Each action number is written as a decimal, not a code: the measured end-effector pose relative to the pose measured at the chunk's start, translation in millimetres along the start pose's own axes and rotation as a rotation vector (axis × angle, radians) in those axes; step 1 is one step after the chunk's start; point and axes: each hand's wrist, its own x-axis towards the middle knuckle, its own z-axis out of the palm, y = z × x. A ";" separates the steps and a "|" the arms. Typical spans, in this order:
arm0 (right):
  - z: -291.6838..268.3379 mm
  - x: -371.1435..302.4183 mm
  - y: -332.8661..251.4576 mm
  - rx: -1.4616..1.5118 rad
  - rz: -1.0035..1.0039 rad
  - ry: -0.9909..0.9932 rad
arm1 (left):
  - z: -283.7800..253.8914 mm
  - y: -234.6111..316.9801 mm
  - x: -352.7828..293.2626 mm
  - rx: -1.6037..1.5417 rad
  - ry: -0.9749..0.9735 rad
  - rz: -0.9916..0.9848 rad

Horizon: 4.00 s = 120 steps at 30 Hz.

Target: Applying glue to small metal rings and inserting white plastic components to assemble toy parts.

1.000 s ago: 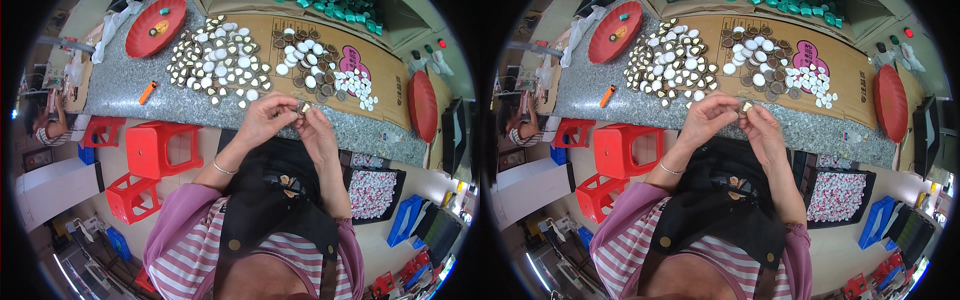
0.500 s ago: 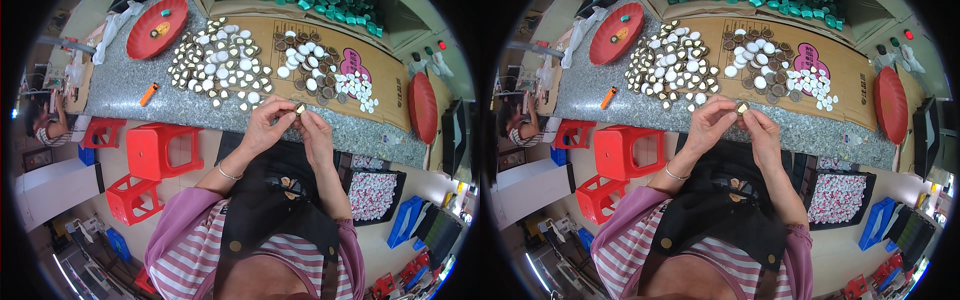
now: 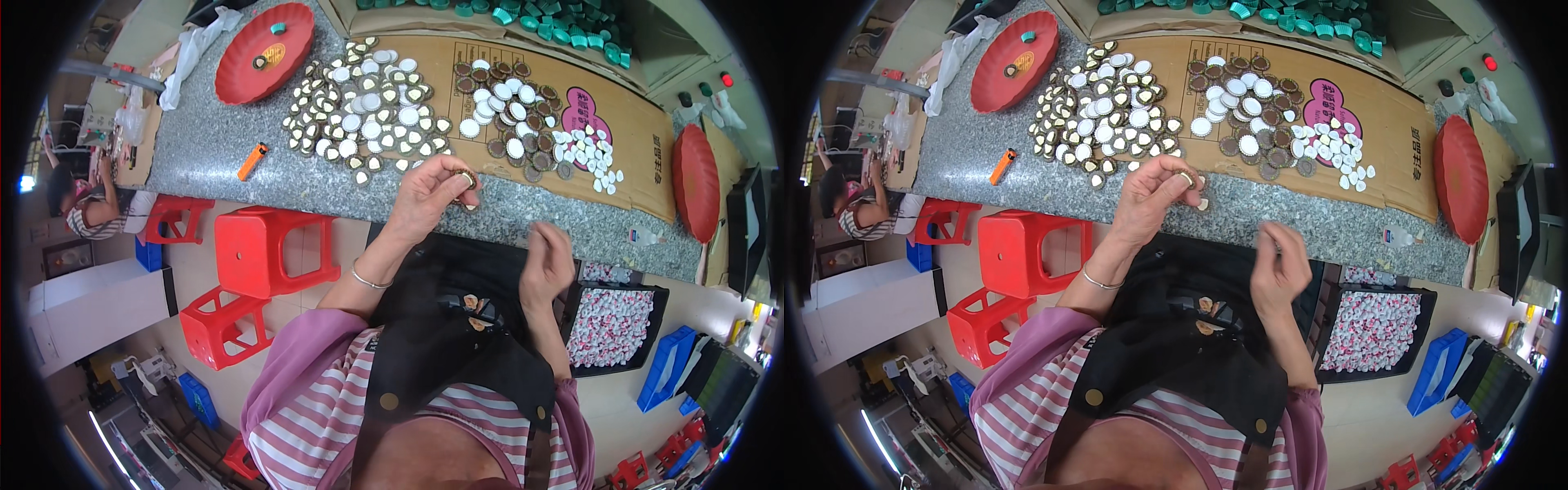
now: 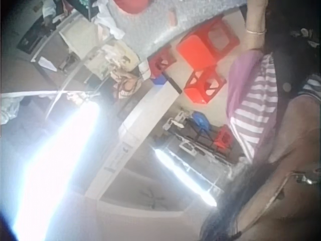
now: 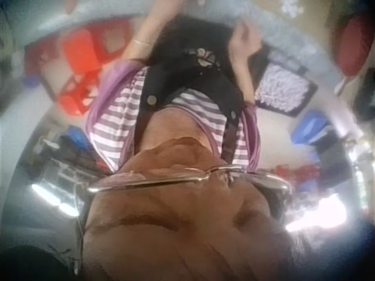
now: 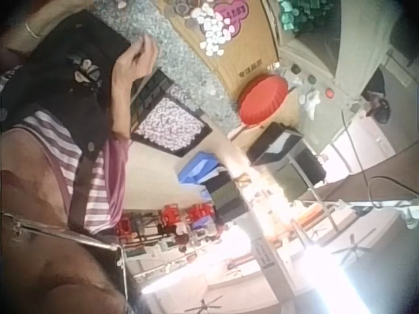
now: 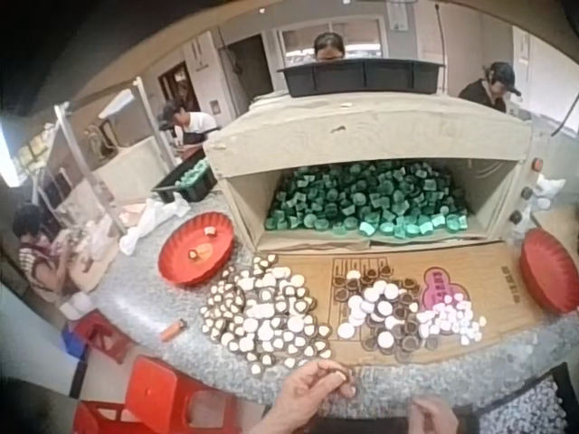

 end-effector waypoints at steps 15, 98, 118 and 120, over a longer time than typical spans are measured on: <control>-131.6 35.3 84.2 -0.312 0.200 0.411 | -38.4 60.9 30.3 0.949 -0.003 0.113; -42.3 58.4 -42.6 0.186 -0.165 -0.147 | 18.0 -16.4 9.6 -0.376 -0.254 -0.068; -36.2 61.7 -44.3 0.033 -0.240 -0.241 | 24.9 -12.8 5.9 -0.373 -0.267 -0.091; -36.2 61.5 -44.4 0.038 -0.216 -0.243 | 24.8 -14.2 6.3 -0.379 -0.272 -0.091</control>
